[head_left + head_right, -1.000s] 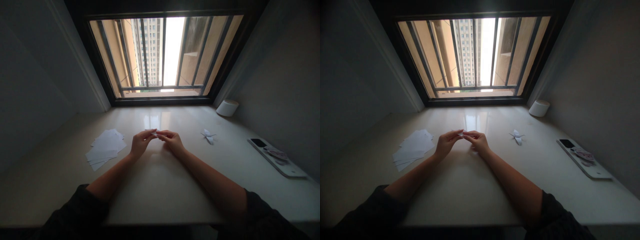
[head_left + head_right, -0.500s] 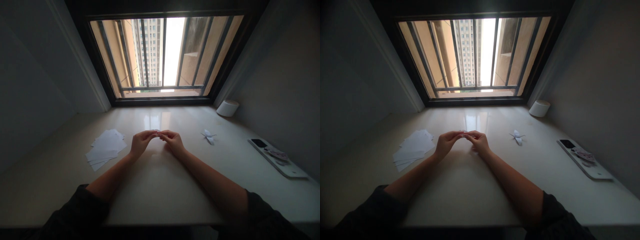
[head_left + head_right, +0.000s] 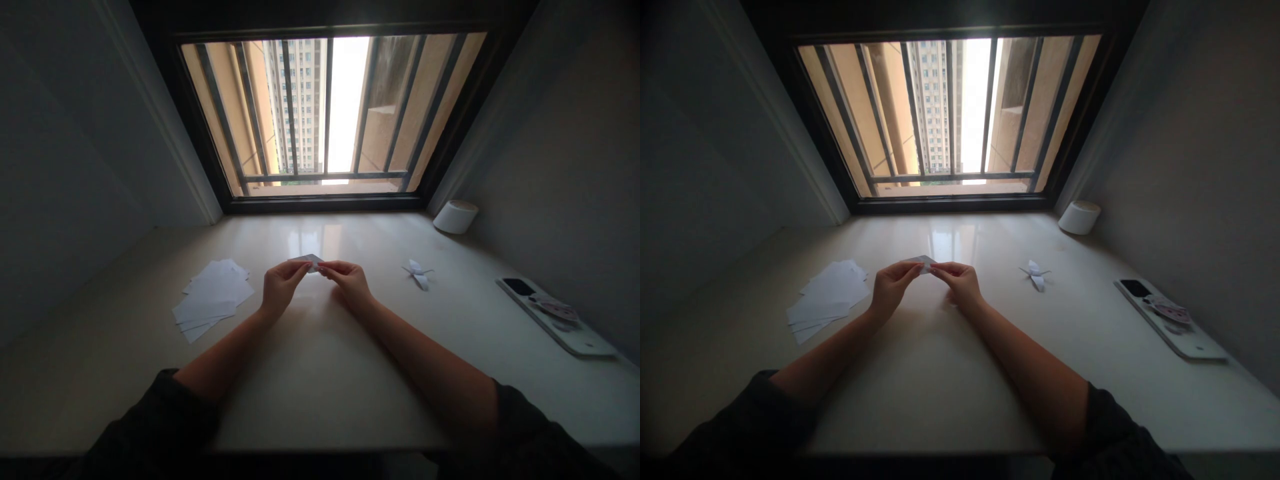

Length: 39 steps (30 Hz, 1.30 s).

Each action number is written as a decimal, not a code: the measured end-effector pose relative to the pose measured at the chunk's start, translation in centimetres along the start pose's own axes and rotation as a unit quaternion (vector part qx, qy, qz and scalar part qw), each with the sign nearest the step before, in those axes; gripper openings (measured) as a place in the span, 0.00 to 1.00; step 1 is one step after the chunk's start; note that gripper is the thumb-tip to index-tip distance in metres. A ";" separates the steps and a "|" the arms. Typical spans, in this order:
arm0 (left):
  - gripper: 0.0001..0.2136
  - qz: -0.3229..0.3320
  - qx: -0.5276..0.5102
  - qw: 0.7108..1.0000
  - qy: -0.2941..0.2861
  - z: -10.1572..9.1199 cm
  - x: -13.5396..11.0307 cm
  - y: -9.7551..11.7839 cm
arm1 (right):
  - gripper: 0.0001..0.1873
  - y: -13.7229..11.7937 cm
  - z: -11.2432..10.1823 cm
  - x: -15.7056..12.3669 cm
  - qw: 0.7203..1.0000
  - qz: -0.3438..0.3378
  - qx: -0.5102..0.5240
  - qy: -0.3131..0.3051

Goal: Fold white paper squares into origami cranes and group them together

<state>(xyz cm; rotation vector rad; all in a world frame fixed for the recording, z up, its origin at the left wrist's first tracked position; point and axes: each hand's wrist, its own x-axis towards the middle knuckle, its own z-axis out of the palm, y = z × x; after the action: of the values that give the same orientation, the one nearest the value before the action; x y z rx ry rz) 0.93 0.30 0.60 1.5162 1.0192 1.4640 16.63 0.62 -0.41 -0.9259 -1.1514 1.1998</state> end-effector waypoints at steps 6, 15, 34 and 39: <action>0.10 0.018 -0.021 1.000 0.012 0.3 -0.2 0.0 | 0.13 0.1 0.3 0.1 1.000 0.001 0.018 0.015; 0.11 0.033 -0.003 0.999 0.020 0.2 -0.3 0.0 | 0.13 0.5 0.0 0.2 0.999 0.004 0.036 0.020; 0.08 0.035 -0.038 0.998 0.032 0.4 -0.5 -0.3 | 0.12 1.1 0.1 0.3 0.996 0.031 0.084 0.016; 0.08 0.032 -0.020 0.999 0.029 0.3 -0.5 -0.1 | 0.11 0.9 0.2 0.2 0.996 0.022 0.090 0.012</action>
<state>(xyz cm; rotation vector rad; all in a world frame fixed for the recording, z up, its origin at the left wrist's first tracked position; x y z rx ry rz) 1.26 -0.12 0.28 1.4982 0.9762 1.5717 16.27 0.98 -1.22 -0.8308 -0.9896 1.3015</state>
